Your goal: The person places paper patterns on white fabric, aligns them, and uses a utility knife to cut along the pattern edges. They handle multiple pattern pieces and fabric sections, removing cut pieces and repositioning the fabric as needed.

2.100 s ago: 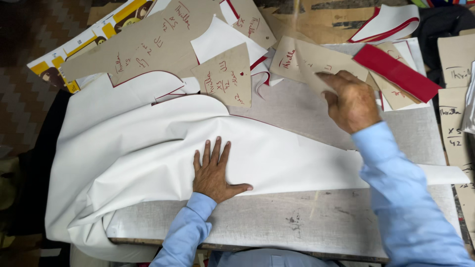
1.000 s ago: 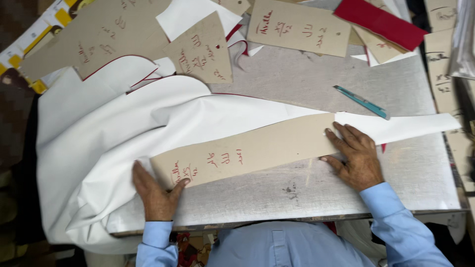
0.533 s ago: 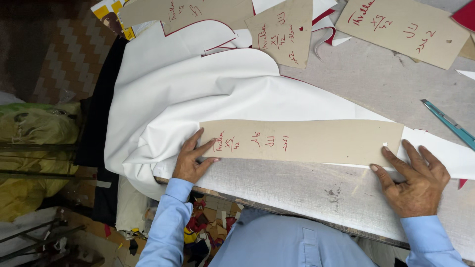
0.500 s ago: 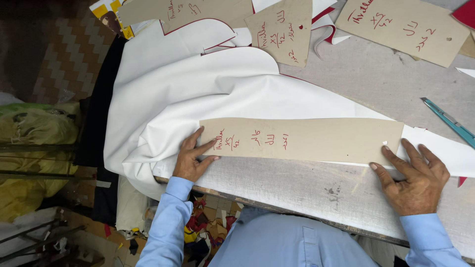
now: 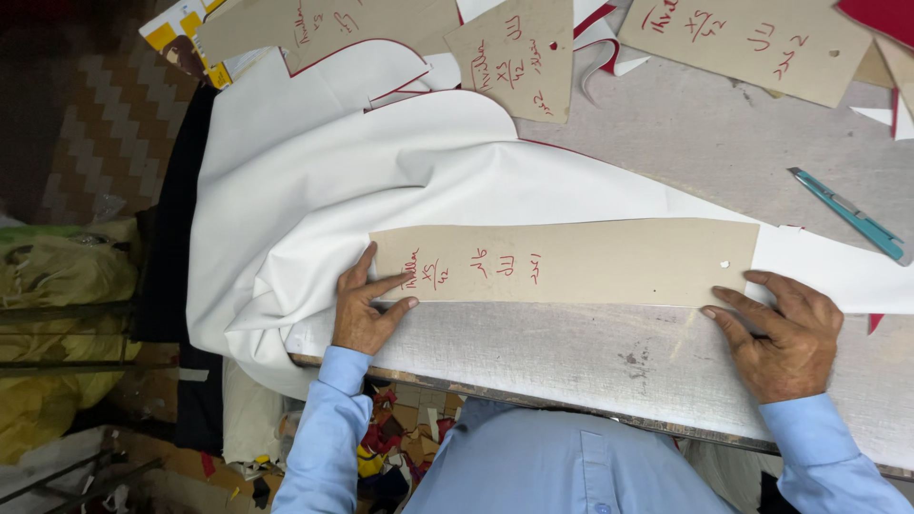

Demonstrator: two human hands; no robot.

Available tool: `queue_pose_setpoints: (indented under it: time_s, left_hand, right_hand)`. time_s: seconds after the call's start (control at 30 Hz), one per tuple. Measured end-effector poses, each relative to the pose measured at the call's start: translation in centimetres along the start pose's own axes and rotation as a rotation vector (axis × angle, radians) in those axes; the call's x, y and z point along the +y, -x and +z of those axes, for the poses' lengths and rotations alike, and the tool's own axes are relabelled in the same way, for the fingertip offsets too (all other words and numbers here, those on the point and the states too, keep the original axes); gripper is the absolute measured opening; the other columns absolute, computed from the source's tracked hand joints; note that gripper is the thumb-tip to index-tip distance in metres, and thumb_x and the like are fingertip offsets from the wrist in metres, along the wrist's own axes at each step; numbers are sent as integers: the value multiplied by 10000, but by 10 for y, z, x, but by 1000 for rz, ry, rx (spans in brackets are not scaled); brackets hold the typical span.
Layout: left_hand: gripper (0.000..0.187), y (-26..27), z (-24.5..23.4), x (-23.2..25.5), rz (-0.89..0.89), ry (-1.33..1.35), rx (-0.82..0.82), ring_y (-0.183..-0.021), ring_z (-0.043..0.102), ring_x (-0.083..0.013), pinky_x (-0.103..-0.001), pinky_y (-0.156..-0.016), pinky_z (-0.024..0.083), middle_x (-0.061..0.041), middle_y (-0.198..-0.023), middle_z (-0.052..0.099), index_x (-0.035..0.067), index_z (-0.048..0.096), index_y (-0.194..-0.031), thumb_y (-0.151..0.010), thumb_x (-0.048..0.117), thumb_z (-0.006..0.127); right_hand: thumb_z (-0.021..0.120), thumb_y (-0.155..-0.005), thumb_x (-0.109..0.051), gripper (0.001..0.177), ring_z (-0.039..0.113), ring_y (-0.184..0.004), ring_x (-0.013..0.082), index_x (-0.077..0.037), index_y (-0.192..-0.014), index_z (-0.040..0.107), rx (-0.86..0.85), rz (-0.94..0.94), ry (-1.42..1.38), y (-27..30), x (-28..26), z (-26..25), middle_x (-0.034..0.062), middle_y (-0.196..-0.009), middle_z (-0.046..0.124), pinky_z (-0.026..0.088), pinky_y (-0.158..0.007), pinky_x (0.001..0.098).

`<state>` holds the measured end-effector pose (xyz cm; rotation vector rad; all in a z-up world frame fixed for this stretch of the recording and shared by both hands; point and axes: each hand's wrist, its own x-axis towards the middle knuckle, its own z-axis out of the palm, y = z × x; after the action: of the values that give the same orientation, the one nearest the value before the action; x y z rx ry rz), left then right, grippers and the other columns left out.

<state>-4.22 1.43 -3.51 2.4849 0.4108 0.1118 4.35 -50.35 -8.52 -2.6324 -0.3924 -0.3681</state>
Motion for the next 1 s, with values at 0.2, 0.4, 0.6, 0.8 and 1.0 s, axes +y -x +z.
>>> queue_pose_setpoints:
  time_s: [0.2,0.4,0.6,0.8,1.0]
  left_hand:
    - [504,3,-2,-1,40,-136,-42,-1428,323,-410,-494,-1197,313,-149,-1626,348,276,790,-1174,-689,215,912]
    - [526,-21,-7,42,-125,-298,-219,-1357,552,-308,-427,-1169,471,-86,-1638,414,204,778,-1177,-695,375,899]
    - [996,-37,0,86,-248,-503,-274,-1463,354,-358,-469,-1159,457,-138,-1620,322,226,472,-1460,-617,505,922]
    - [1205,-52,-2,102,-252,-533,-404,-1555,106,-393,-485,-1160,427,-186,-1655,127,250,214,-1595,-646,449,929]
    - [1226,-59,-1,108,-313,-512,-479,-1564,64,-398,-451,-1155,449,-194,-1681,36,257,146,-1611,-676,414,923]
  right_hand:
    - [831,-837,-322,250,520,-1211,195,-244,-1073,809,20,45,-85,-10,-17,-6,-12,-1270,695,348,-1164,395]
    - [848,-724,-319,230,552,-1146,202,-222,-931,829,6,53,-78,-33,-38,-26,15,-1195,707,367,-1081,419]
    - [823,-816,-408,245,645,-1004,192,-167,-856,834,-496,139,283,-93,-75,-55,14,-996,754,431,-1020,419]
    - [775,-856,-154,533,685,-1095,360,-92,-1362,622,-298,-315,-398,-211,-170,18,179,-1373,624,571,-949,420]
    - [883,-737,-279,1020,465,-1318,409,-78,-1558,312,-458,-284,-263,-326,-303,104,222,-1444,494,376,-1092,491]
